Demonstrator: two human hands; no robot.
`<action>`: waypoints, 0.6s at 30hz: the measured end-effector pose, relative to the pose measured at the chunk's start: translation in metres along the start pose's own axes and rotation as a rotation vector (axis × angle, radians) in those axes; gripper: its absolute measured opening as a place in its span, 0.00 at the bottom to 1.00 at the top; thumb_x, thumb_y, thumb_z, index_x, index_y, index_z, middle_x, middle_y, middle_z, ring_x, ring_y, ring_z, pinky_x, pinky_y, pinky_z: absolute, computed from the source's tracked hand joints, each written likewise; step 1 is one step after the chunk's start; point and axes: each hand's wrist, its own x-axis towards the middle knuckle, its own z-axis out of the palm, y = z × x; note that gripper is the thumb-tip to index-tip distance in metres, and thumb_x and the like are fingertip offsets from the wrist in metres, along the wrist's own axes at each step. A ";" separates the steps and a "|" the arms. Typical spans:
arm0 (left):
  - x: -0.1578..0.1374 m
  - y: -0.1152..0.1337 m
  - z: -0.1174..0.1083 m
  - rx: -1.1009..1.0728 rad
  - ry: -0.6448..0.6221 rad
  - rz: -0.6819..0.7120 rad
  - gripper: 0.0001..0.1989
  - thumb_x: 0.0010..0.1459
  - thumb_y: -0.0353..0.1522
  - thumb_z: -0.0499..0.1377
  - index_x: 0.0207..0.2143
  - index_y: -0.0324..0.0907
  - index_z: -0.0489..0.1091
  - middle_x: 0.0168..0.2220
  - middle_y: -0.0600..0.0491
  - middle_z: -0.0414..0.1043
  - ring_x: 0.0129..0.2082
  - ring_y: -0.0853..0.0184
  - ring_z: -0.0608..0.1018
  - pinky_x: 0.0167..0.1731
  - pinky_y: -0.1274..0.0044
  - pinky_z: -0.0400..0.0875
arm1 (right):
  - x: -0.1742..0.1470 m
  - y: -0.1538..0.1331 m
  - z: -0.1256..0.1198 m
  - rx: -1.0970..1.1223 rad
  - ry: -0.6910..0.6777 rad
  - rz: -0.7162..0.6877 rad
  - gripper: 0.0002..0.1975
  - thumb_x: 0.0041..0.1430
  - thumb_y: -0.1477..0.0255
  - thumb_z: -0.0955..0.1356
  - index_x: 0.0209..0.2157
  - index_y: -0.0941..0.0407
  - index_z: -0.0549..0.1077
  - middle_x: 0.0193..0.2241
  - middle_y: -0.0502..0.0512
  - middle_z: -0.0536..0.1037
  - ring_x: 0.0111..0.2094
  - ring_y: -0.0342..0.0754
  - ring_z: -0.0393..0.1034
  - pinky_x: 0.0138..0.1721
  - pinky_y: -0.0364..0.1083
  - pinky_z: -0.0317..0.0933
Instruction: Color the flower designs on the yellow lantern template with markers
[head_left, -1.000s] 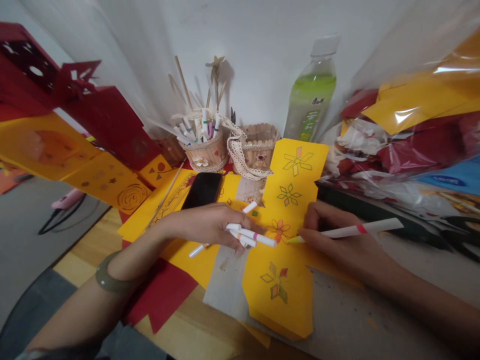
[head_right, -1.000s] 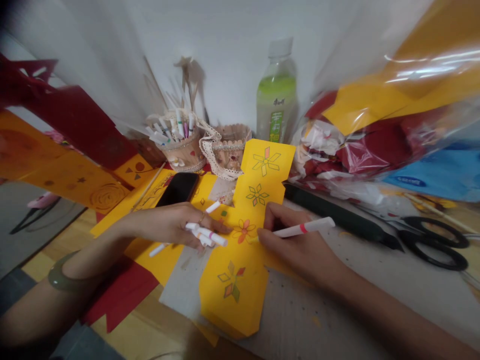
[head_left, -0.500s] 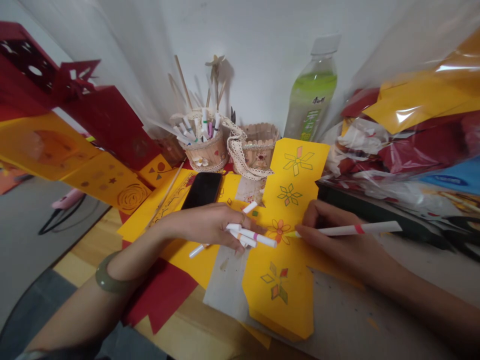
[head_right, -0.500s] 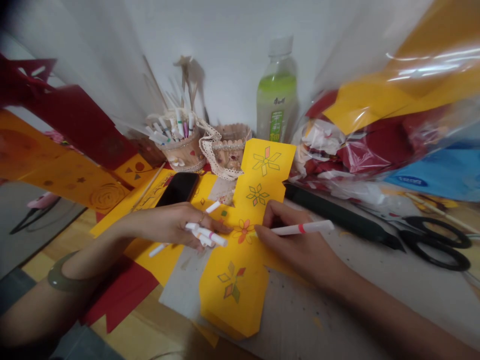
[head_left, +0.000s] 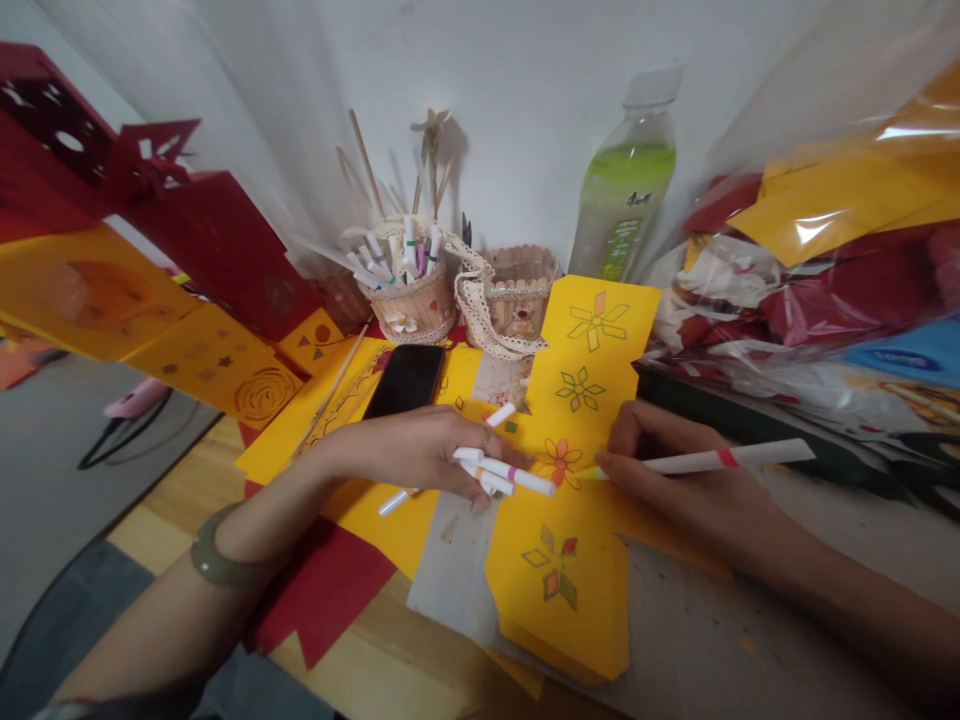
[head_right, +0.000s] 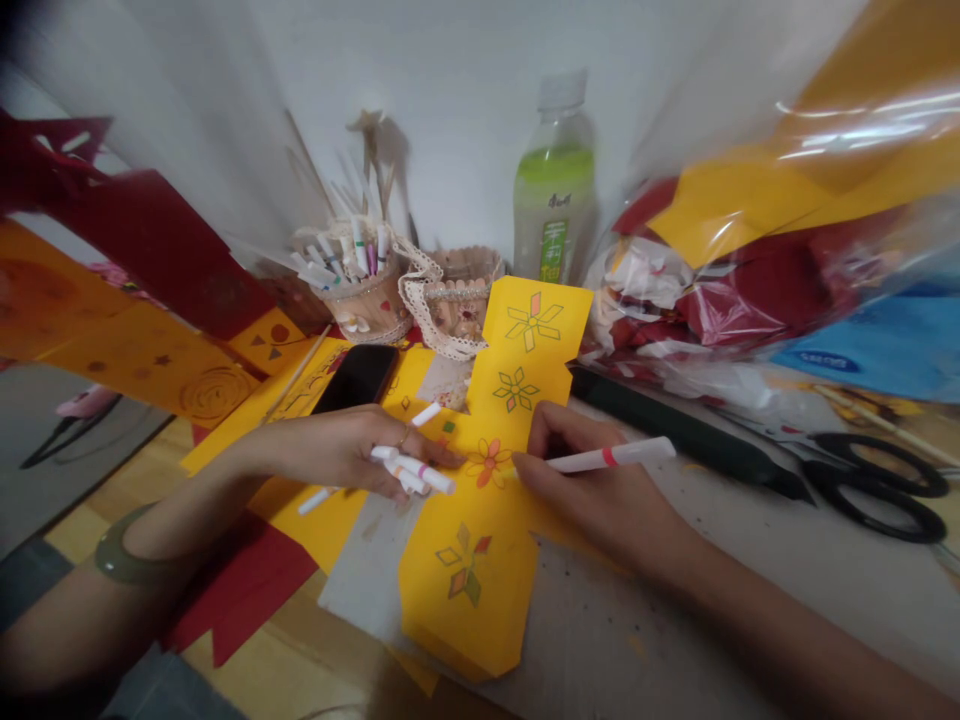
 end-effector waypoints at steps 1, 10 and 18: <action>0.000 0.000 0.000 0.000 0.002 -0.005 0.18 0.54 0.31 0.60 0.49 0.44 0.66 0.44 0.51 0.72 0.38 0.68 0.74 0.37 0.80 0.65 | 0.000 0.000 0.000 -0.005 0.002 0.000 0.12 0.51 0.70 0.64 0.18 0.54 0.56 0.17 0.46 0.60 0.20 0.40 0.51 0.18 0.41 0.45; 0.000 0.002 0.000 -0.014 0.003 -0.019 0.19 0.54 0.30 0.60 0.49 0.44 0.66 0.44 0.51 0.72 0.39 0.68 0.73 0.37 0.81 0.65 | -0.001 0.000 0.001 -0.019 0.009 0.002 0.13 0.51 0.69 0.64 0.18 0.54 0.56 0.17 0.46 0.60 0.20 0.41 0.52 0.18 0.41 0.45; 0.000 0.001 0.000 -0.015 0.004 -0.003 0.18 0.54 0.30 0.59 0.48 0.44 0.67 0.43 0.51 0.72 0.38 0.68 0.73 0.37 0.80 0.65 | -0.001 -0.003 0.000 -0.025 0.005 0.008 0.13 0.51 0.70 0.64 0.18 0.54 0.56 0.17 0.46 0.60 0.20 0.41 0.51 0.18 0.41 0.45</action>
